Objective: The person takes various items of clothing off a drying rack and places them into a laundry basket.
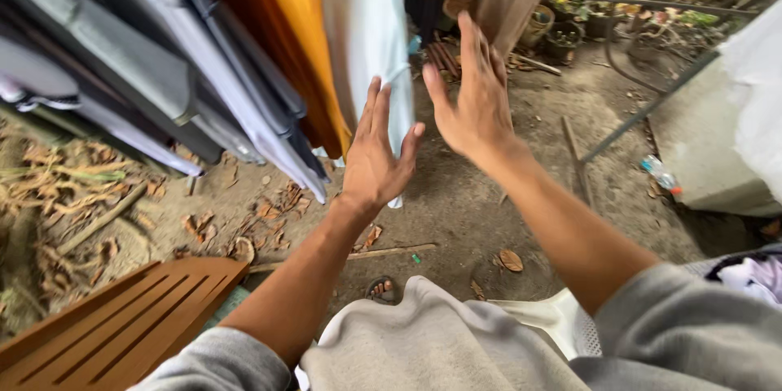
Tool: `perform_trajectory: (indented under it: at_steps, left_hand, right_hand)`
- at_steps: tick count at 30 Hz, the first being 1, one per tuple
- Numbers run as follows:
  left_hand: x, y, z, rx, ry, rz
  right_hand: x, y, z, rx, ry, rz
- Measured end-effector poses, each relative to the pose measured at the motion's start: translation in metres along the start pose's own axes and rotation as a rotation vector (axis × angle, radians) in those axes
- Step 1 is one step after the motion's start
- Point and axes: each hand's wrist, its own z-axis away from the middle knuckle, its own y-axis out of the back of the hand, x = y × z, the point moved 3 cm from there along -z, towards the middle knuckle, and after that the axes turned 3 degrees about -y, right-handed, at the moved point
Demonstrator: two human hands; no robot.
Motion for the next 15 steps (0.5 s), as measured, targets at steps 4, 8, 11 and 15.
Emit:
perform_trajectory:
  at_steps: [4, 8, 11, 15]
  left_hand:
    - [-0.016, 0.038, -0.024, 0.022, 0.008, 0.013]
    - [-0.025, 0.045, -0.038, 0.094, 0.009, 0.019]
    - [-0.031, 0.041, -0.052, 0.089, 0.054, 0.006]
    - [-0.044, 0.036, -0.074, 0.110, 0.097, -0.052]
  right_hand:
    - [-0.045, -0.019, -0.070, 0.064, 0.203, -0.163]
    - [-0.067, -0.026, -0.099, 0.031, 0.229, -0.224]
    - [-0.078, -0.024, -0.114, -0.008, 0.228, -0.285]
    - [-0.085, -0.025, -0.131, 0.008, 0.203, -0.229]
